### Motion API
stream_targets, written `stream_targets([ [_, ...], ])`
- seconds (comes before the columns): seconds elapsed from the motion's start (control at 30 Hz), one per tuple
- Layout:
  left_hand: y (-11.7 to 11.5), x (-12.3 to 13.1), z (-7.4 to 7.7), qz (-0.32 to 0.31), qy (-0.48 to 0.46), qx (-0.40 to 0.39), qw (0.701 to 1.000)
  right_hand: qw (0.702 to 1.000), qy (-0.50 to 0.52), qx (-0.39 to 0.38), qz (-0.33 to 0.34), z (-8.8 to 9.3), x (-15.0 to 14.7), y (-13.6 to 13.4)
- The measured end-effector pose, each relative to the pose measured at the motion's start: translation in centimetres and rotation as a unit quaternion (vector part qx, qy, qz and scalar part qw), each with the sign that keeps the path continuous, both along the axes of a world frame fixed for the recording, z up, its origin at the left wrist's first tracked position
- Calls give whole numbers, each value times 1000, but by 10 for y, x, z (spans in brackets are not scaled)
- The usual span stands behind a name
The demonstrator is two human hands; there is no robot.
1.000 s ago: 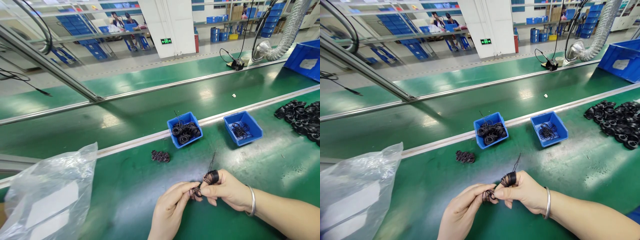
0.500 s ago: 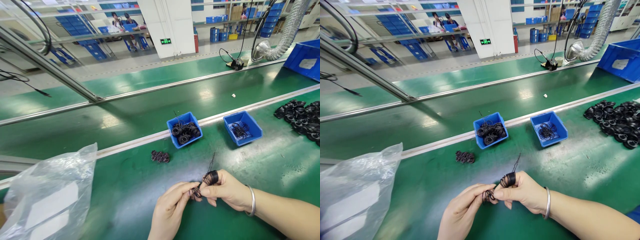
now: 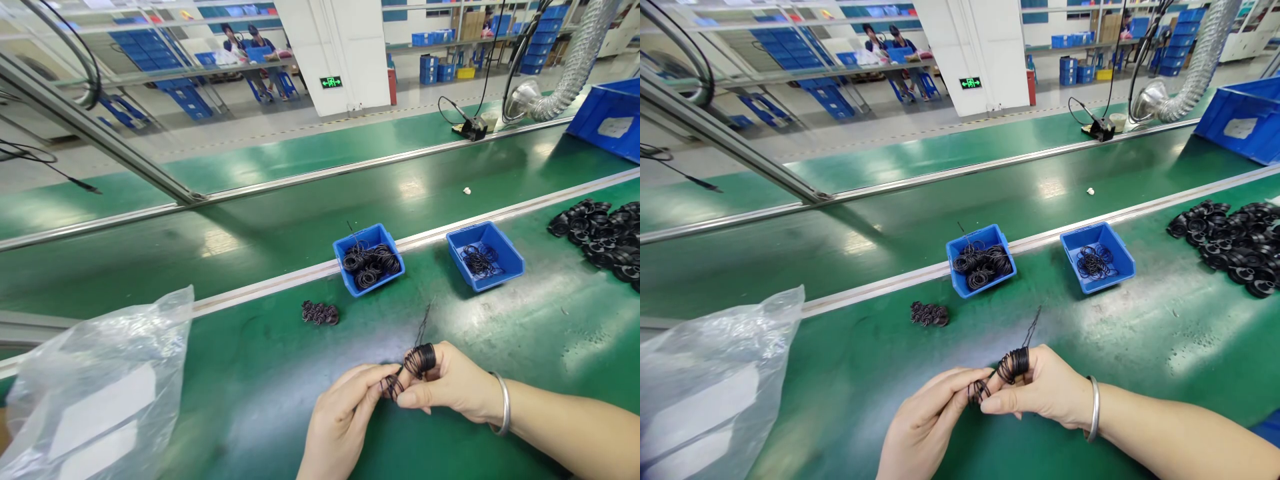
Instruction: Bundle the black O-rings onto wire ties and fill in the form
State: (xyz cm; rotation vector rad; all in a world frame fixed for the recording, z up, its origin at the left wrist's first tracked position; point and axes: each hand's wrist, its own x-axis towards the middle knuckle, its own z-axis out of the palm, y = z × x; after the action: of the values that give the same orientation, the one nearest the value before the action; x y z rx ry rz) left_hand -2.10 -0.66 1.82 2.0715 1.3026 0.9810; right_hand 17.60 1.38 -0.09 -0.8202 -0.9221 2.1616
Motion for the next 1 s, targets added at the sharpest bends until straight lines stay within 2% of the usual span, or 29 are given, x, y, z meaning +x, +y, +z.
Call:
stream_targets([
  [0.37,-2,-1,-2,2,-10,-18,1000,1000,-2,9,-15,-1,1,0],
  [0.57,-6,1,-5,8,-61,-131,989,998,-31,49,-12,-4,1,0],
  [0.7,-6,4,-7,6,-38,-195,980,991,-87,104,-3,-11,1,-1],
  [0.87,-6,9,-10,15,29,-178,983,973,-148,177,-11,-22,0,-3],
  [1.0,-5,11,-14,19,51,-166,985,972,-151,179,-9,-26,-3,-3],
])
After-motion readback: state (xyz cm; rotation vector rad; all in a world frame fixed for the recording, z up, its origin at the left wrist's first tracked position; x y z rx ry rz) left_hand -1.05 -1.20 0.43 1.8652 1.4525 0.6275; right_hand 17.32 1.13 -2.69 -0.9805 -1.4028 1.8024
